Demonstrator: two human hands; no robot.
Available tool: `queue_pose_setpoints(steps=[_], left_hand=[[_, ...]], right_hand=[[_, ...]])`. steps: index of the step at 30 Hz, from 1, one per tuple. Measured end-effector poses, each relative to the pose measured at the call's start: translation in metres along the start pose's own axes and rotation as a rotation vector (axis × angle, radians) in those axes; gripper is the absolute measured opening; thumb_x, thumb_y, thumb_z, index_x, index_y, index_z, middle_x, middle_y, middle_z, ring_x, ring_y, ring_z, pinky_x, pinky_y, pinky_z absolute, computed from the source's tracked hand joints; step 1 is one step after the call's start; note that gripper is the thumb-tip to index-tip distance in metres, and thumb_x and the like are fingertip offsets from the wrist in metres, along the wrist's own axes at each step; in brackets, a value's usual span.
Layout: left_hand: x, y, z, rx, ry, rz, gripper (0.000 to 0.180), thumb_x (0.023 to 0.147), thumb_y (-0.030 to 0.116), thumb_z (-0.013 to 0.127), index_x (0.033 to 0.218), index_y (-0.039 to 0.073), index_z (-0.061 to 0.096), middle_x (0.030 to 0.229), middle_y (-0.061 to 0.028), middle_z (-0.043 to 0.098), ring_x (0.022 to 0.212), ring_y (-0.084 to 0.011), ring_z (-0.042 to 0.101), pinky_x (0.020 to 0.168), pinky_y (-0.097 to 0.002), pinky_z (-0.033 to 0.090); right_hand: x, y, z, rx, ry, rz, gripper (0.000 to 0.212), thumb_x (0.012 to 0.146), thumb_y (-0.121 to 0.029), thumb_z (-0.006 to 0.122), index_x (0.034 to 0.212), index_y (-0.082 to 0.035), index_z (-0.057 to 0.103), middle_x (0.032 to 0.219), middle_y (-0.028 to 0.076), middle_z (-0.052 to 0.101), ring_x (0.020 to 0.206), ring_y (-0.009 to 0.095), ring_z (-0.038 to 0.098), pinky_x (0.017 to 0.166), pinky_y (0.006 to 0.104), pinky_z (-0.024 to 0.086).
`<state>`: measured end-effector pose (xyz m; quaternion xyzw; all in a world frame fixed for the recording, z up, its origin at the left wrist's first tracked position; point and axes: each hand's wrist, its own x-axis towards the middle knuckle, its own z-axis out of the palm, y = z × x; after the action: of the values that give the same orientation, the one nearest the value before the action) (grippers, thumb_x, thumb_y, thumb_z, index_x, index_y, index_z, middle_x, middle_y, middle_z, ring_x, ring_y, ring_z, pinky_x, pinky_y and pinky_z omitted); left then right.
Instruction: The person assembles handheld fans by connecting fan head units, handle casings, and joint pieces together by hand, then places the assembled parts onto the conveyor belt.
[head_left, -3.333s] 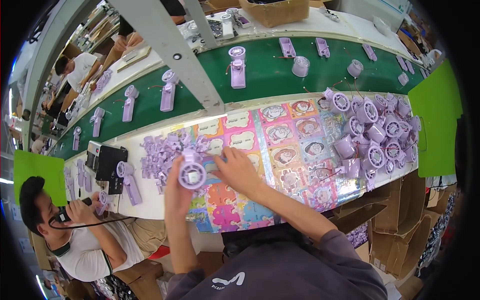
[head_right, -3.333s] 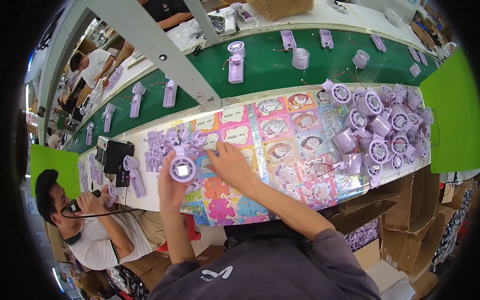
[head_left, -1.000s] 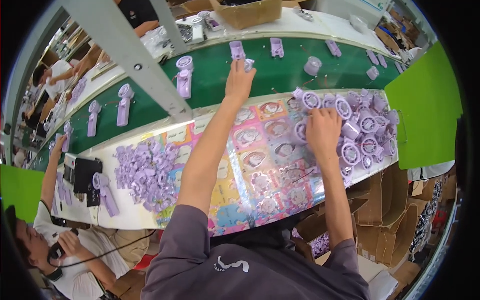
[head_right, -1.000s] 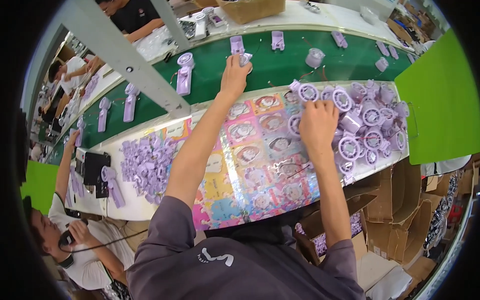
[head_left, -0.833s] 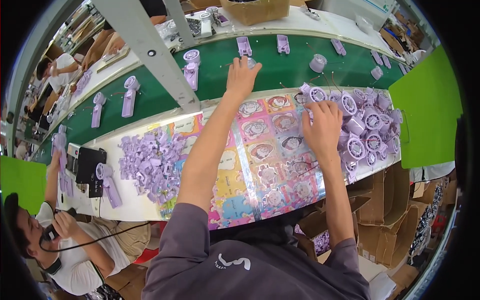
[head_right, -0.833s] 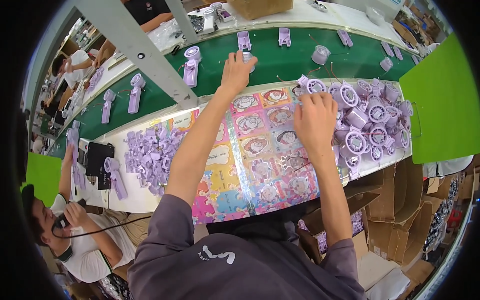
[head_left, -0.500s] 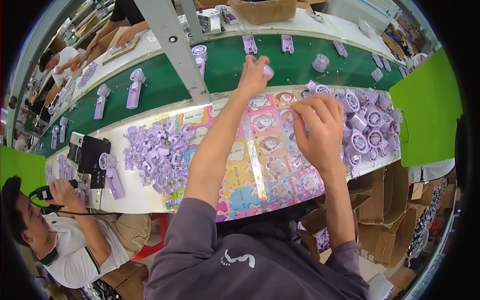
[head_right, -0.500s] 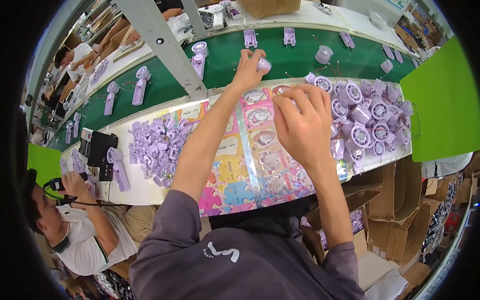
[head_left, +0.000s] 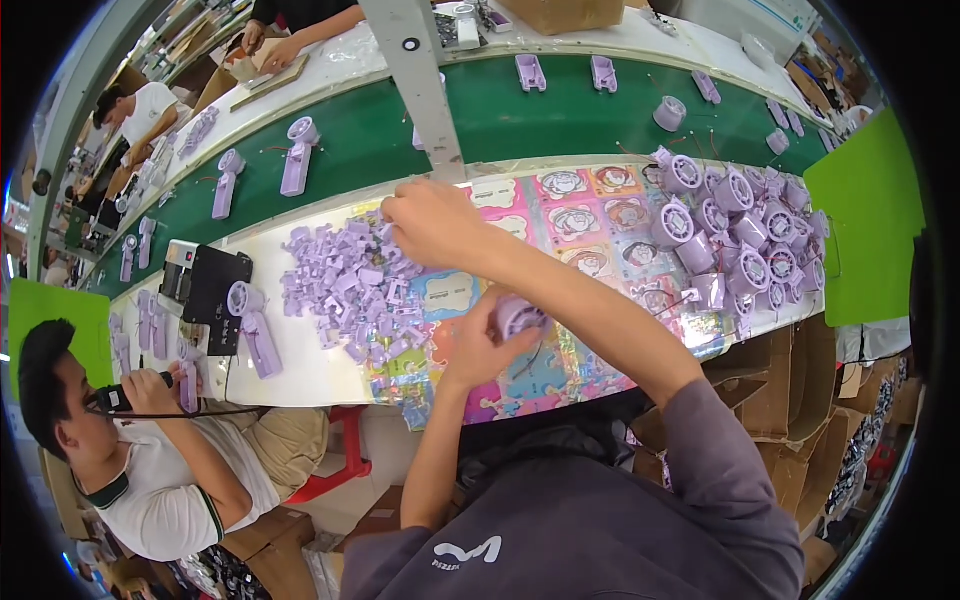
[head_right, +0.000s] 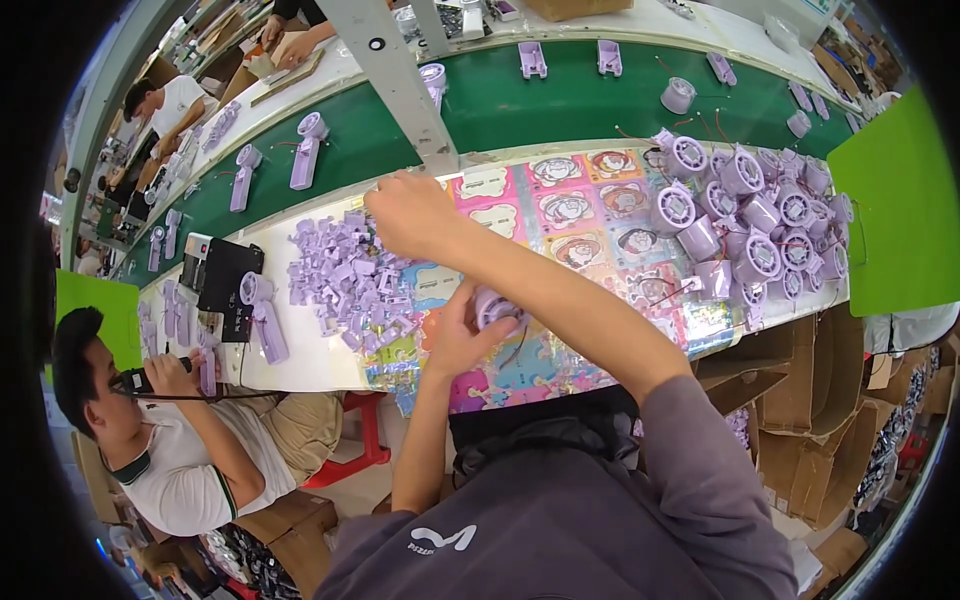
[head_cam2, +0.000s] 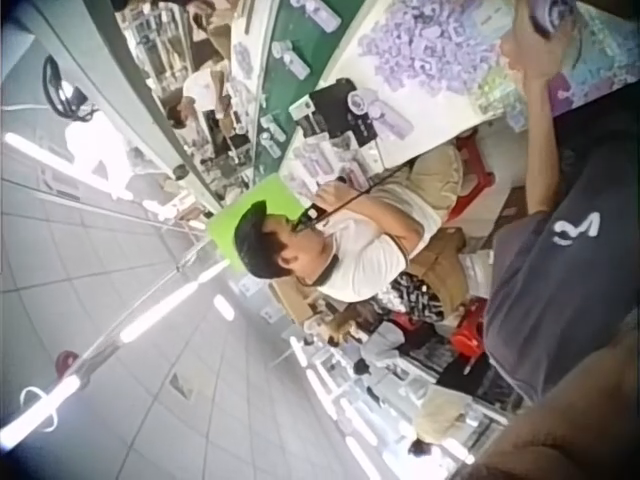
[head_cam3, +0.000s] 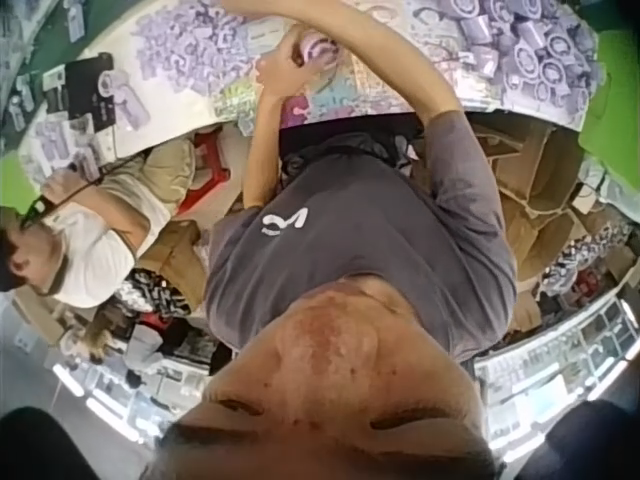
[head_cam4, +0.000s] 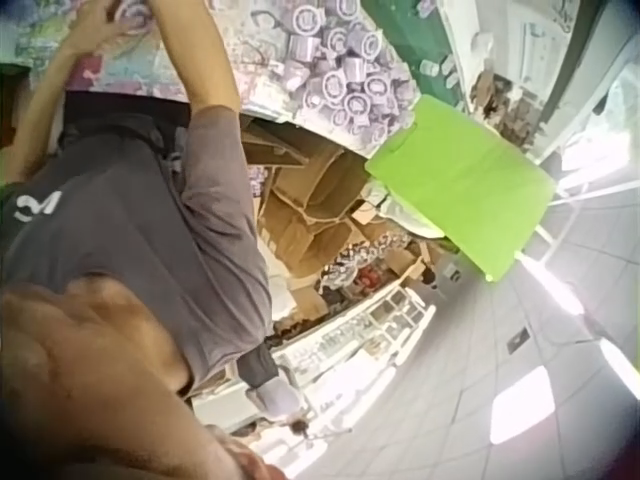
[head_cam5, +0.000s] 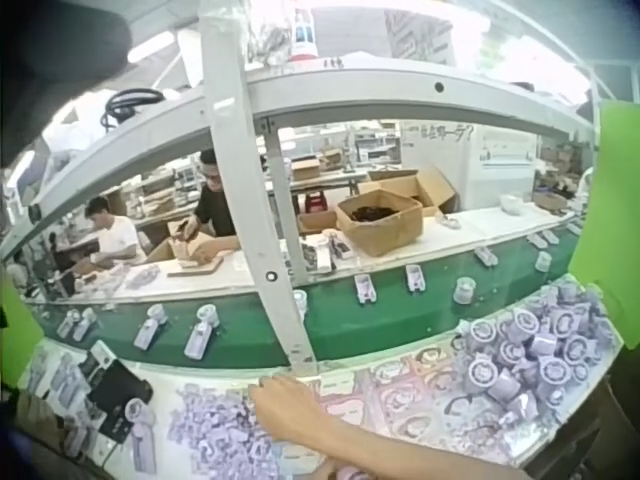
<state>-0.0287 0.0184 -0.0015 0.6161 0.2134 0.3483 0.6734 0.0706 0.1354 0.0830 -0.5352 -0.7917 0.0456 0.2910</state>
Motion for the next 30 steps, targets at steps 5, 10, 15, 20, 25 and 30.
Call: queue_pose_setpoints(steps=[5,10,15,20,25,30], left_hand=[[-0.011,0.004,-0.025,-0.262,0.270,-0.113,0.048,0.094,0.028,0.068,0.131,0.003,0.049,0.099,-0.0140,0.066,0.076,-0.0244,0.071,0.059,-0.0348,0.057],[-0.006,0.003,-0.023,-0.504,0.336,-0.013,0.049,0.096,0.017,0.063,0.138,0.003,0.044,0.104,-0.0140,0.066,0.076,-0.0240,0.071,0.062,-0.0332,0.058],[-0.005,0.003,-0.023,-0.441,0.333,-0.041,0.048,0.098,0.016,0.061,0.140,0.004,0.043,0.107,-0.0130,0.065,0.078,-0.0239,0.071,0.065,-0.0329,0.058],[-0.001,0.003,-0.023,-0.509,0.332,-0.026,0.047,0.102,0.019,0.059,0.143,0.004,0.041,0.106,-0.0119,0.064,0.078,-0.0256,0.071,0.064,-0.0338,0.055],[0.001,0.007,-0.018,-0.517,0.357,-0.083,0.049,0.103,0.024,0.060,0.144,0.006,0.040,0.106,-0.0120,0.064,0.076,-0.0250,0.070,0.063,-0.0342,0.055],[0.004,0.009,-0.011,-0.405,0.377,-0.036,0.044,0.101,0.020,0.065,0.136,0.006,0.044,0.096,-0.0124,0.065,0.074,-0.0234,0.070,0.060,-0.0331,0.056]], right_hand=[[0.032,-0.012,0.055,-0.002,-0.103,0.260,0.031,0.080,-0.014,0.069,0.105,0.004,0.065,0.096,0.023,0.069,0.098,0.039,0.070,0.081,0.0499,0.058],[0.048,-0.007,0.058,0.089,-0.222,0.358,0.038,0.073,-0.010,0.075,0.105,0.007,0.064,0.101,0.025,0.071,0.097,0.040,0.072,0.081,0.0475,0.060],[0.040,0.005,0.027,0.144,-0.168,0.377,0.042,0.072,-0.022,0.077,0.103,0.005,0.067,0.094,0.025,0.072,0.094,0.040,0.071,0.082,0.0477,0.057],[-0.022,0.022,-0.037,0.379,-0.022,0.134,0.034,0.078,-0.023,0.074,0.102,0.001,0.071,0.095,0.019,0.070,0.094,0.034,0.069,0.086,0.0430,0.054],[-0.109,0.020,-0.091,0.404,-0.067,0.048,0.033,0.080,-0.013,0.079,0.110,-0.004,0.071,0.109,0.011,0.063,0.105,0.029,0.064,0.090,0.0388,0.052],[-0.153,0.019,-0.074,0.420,-0.039,0.099,0.039,0.079,-0.002,0.080,0.117,-0.005,0.071,0.116,0.011,0.064,0.110,0.028,0.062,0.090,0.0378,0.053]])
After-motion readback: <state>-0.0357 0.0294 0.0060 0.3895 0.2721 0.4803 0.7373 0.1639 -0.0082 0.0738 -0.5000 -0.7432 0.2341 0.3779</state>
